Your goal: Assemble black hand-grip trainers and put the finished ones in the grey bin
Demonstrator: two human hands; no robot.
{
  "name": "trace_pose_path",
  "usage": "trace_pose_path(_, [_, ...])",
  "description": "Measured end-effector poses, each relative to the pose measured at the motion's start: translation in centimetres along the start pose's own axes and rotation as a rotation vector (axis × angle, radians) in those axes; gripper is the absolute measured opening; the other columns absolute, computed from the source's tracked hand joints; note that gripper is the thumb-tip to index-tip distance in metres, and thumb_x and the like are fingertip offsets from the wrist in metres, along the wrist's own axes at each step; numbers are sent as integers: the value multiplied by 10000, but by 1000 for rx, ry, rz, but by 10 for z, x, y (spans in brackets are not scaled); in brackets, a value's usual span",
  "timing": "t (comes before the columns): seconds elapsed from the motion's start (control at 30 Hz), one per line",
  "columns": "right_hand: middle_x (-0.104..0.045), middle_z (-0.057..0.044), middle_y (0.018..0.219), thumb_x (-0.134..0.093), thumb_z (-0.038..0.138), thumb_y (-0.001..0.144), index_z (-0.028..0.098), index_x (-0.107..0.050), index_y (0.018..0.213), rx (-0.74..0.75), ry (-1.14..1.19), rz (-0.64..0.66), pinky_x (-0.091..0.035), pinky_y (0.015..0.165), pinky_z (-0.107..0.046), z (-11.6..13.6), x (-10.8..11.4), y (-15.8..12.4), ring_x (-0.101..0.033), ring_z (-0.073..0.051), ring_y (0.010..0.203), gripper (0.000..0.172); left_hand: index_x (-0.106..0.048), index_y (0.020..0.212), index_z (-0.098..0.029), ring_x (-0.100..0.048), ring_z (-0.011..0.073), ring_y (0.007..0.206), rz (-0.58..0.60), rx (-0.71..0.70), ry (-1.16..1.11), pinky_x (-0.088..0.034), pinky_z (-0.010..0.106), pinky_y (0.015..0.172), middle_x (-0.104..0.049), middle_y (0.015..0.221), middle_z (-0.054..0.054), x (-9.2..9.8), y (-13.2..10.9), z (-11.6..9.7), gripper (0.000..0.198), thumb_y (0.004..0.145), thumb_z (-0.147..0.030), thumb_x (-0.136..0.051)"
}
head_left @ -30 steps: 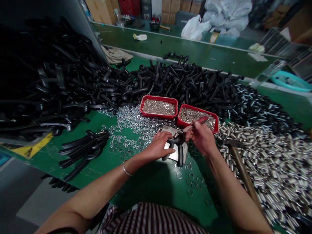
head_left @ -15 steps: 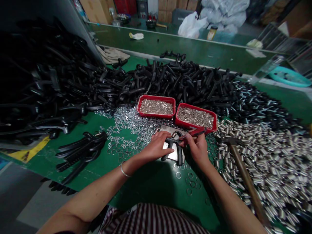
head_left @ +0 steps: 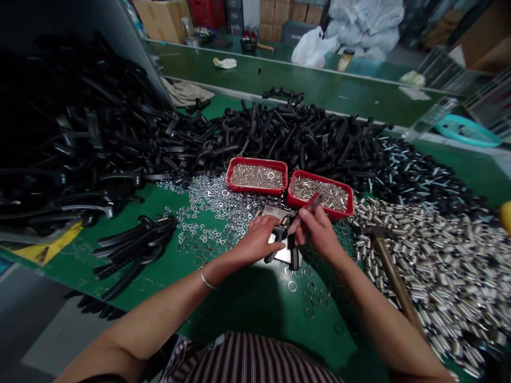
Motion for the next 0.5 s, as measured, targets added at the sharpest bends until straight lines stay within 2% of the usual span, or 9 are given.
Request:
trace_pose_path(0.07, [-479,85,548,-418,581,948,269,-439,878,-5,227,-56,-370,401,-245,1,3,-2,-255,-86,345,321,-547,1254,-215,-461,331,1277,9,11,25,-327,522,1106,-542,1347,100,0,0,-1,495,805,-338,-716])
trace_pose_path(0.1, [-459,88,547,-398,575,957,265,-460,894,-5,310,-87,-362,398,-239,0,5,-3,-217,-82,350,322,-547,1261,-212,-460,332,1278,12,14,34,-326,523,1106,-540,1353,101,-1,0,-1,501,807,-342,-714])
trace_pose_path(0.17, [-481,82,558,-434,566,946,256,-498,950,-26,397,-115,-378,410,-241,-6,12,-5,-250,-85,359,316,-544,1279,-204,-459,328,1282,18,17,40,-327,513,1111,-533,1370,103,-2,-3,-2,519,814,-359,-715])
trace_pose_path(0.2, [-516,72,573,-452,571,936,251,-504,969,-56,351,-103,-400,424,-248,-11,17,-7,-307,-90,365,326,-539,1294,-199,-455,327,1288,23,16,43,-327,506,1114,-525,1385,106,-3,-5,-3,538,817,-377,-715])
trace_pose_path(0.27, [-584,43,597,-493,595,911,236,-518,959,-166,89,-30,-425,439,-268,-25,33,-12,-427,-115,387,363,-517,1341,-195,-447,325,1300,41,-10,53,-331,493,1117,-509,1412,119,-1,-7,-4,596,828,-431,-708])
trace_pose_path(0.33, [-628,4,623,-527,610,891,223,-554,925,-266,-340,27,-428,455,-286,-35,61,-20,-520,-154,433,390,-503,1380,-220,-459,304,1288,52,-88,78,-354,467,1101,-523,1407,113,10,-2,-5,589,870,-470,-659])
trace_pose_path(0.37, [-652,-22,662,-539,608,888,216,-582,927,-271,-572,16,-435,480,-299,-34,78,-23,-565,-178,482,396,-521,1372,-237,-478,286,1264,34,-130,105,-371,448,1084,-553,1376,101,21,5,-3,528,905,-465,-616])
trace_pose_path(0.43, [-692,-77,803,-549,574,899,210,-632,976,-151,-947,-99,-466,575,-340,-18,109,-25,-640,-239,652,382,-602,1293,-251,-529,255,1180,-67,-157,213,-397,420,1037,-632,1256,79,52,28,6,362,971,-396,-521])
trace_pose_path(0.5, [-691,-111,961,-543,505,927,209,-656,1021,67,-1118,-206,-483,694,-377,6,120,-20,-652,-276,833,330,-682,1170,-207,-567,261,1104,-198,-61,417,-406,430,994,-678,1134,102,87,58,25,288,983,-288,-479])
Point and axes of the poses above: each hand's wrist, its own y-axis towards the middle knuckle, its own x-axis out of the back of the hand, z = x × y, the point moved 6 cm from there along y, towards the middle knuckle
